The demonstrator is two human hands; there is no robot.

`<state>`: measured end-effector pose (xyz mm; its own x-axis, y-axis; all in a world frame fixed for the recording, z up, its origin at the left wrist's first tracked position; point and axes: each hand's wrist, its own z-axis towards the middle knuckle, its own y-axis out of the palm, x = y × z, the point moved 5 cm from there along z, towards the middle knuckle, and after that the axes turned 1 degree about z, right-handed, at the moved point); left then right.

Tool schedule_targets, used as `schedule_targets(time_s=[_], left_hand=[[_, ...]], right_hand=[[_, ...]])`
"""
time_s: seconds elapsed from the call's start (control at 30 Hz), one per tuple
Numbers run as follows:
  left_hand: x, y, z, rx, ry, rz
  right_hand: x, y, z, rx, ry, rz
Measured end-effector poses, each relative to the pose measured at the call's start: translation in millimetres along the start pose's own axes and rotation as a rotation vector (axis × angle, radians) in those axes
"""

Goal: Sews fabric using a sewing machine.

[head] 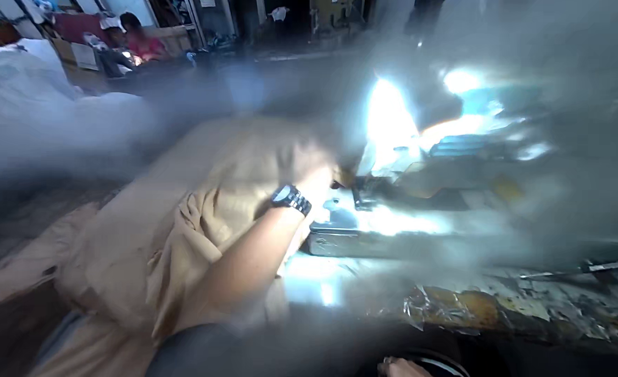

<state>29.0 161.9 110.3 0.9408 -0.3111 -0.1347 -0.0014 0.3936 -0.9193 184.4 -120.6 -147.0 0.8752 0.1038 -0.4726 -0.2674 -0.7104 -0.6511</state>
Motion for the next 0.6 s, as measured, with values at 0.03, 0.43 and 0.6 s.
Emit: schedule_targets(time_s=[0.03,0.43,0.6], left_hand=[[-19.3,6.1,8.4,-0.02,-0.053,-0.022],[-68.5,-39.2,-142.4,-0.408,-0.297,-1.6],[-73.4,-26.3,-144.8,-0.338,-0.36,-1.679]], right_hand=[[-10.1,-17.1,-17.3,0.087,-0.083,0.032],[-53.4,-131.2,-29.8,1.162,-0.493,-0.236],[-46.4,-131.3,-48.1,1.437,-0.634,-0.172]])
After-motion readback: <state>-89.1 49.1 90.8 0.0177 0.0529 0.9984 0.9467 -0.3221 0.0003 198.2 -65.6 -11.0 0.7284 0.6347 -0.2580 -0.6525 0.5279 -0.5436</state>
